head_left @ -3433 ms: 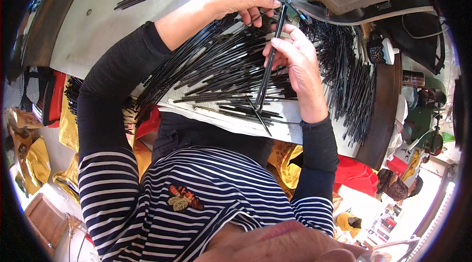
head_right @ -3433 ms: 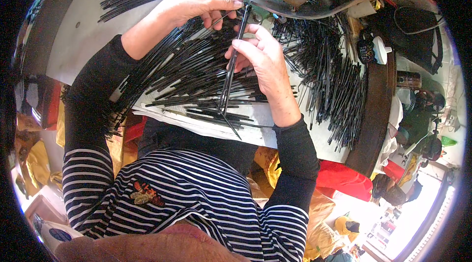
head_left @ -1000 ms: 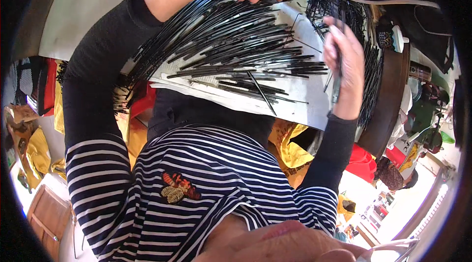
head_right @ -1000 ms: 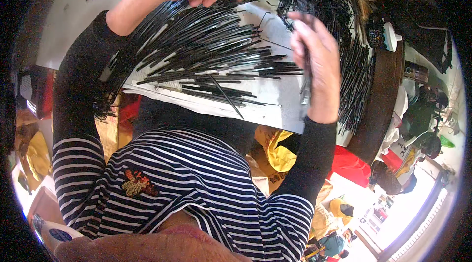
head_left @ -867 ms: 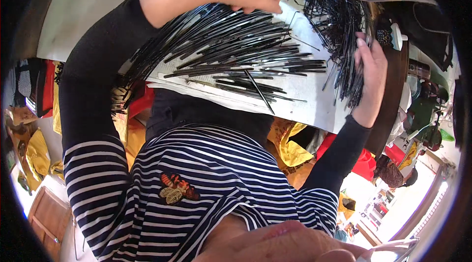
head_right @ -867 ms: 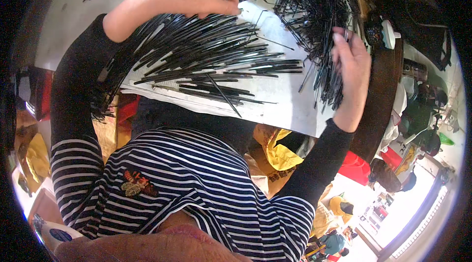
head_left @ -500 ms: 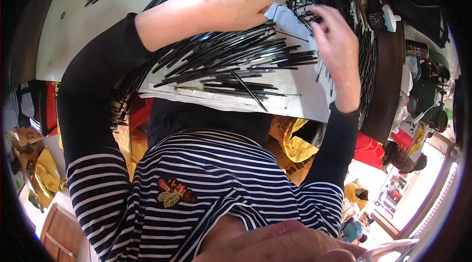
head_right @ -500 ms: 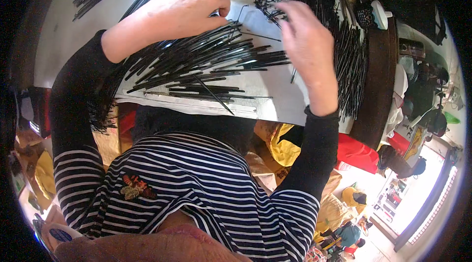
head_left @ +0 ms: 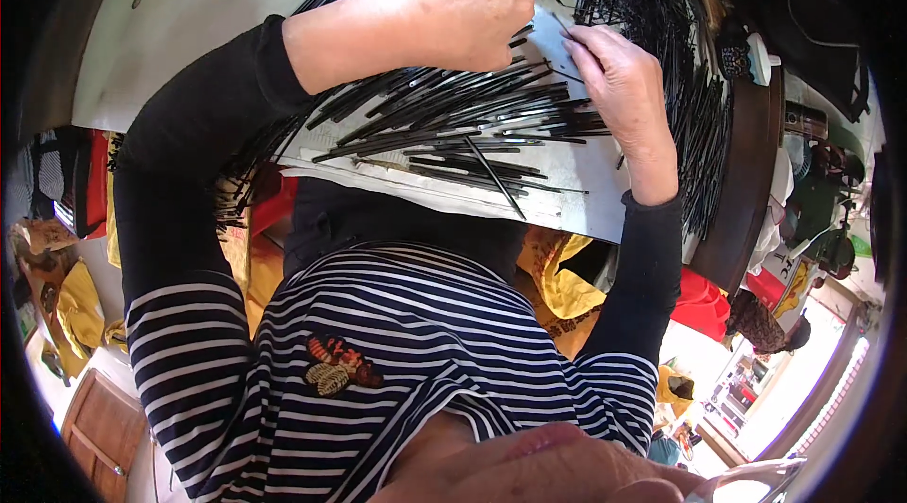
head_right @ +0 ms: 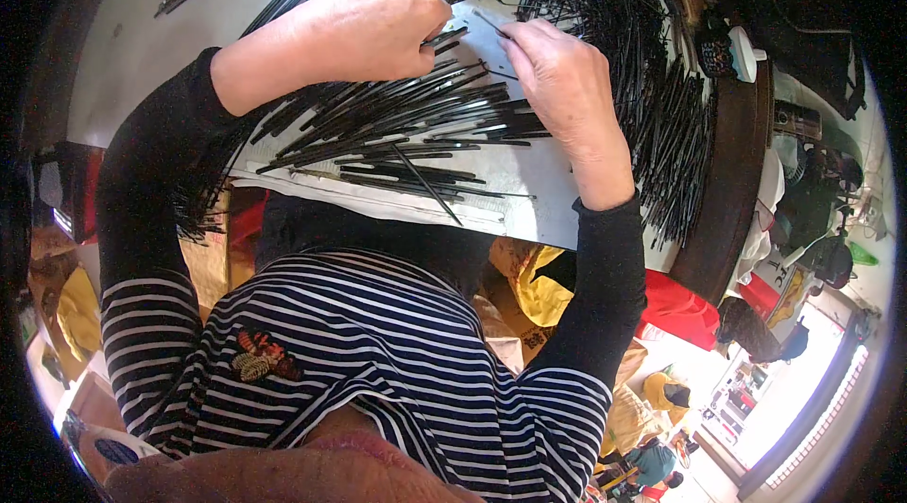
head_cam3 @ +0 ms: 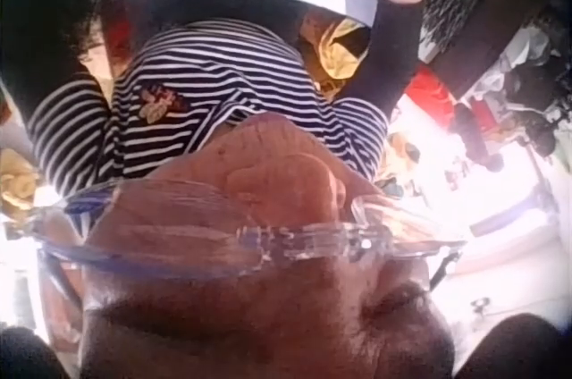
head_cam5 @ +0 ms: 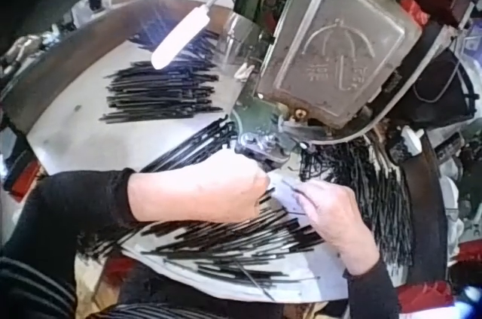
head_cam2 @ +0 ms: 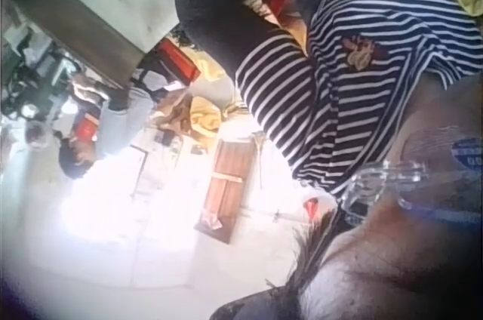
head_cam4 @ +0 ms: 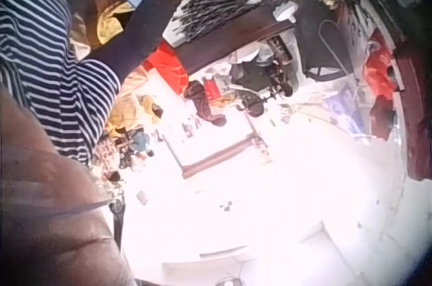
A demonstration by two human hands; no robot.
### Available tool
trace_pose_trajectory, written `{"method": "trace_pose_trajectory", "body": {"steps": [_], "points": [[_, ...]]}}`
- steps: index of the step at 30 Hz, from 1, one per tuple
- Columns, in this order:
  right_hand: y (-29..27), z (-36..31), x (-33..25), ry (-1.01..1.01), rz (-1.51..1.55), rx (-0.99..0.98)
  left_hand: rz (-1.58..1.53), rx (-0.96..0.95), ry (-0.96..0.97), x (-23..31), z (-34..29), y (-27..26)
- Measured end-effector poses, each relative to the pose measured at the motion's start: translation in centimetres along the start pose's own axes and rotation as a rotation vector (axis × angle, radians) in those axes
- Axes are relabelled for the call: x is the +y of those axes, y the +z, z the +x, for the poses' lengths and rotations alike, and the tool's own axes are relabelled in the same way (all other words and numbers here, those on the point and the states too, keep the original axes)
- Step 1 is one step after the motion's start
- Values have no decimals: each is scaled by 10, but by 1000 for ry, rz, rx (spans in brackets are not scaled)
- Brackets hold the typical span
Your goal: The person assembles umbrella ribs by joining metal stays together, fastening their joints using a machine, and placing the assembled ribs into a pile.
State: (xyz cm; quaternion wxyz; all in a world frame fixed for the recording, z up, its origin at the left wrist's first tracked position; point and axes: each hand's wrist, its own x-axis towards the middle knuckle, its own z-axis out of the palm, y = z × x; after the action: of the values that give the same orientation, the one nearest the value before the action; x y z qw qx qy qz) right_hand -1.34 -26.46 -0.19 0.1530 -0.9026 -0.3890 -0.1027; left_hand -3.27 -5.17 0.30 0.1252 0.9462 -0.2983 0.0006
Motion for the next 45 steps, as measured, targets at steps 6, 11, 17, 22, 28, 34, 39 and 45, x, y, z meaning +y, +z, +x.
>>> {"method": "trace_pose_trajectory", "body": {"steps": [6,11,17,22,28,34,39,45], "points": [[4,10,-11,247,213,-164,-154,80,-38,-7,-1,8],[4,17,-10,213,213,-227,-286,111,-30,-8,-2,4],[2,16,-8,259,429,-98,-471,55,19,-21,2,4],[1,17,-10,274,489,-26,-644,-81,-60,-27,6,-1],[-1,17,-10,314,601,53,-928,-206,-148,-34,7,-6],[-3,17,-11,287,546,114,-1015,-153,-216,-35,7,-9],[-2,14,-8,341,598,-74,-1079,-67,-263,-44,8,1],[-8,16,-18,438,701,-64,-1100,-46,-271,-49,9,-4]]}}
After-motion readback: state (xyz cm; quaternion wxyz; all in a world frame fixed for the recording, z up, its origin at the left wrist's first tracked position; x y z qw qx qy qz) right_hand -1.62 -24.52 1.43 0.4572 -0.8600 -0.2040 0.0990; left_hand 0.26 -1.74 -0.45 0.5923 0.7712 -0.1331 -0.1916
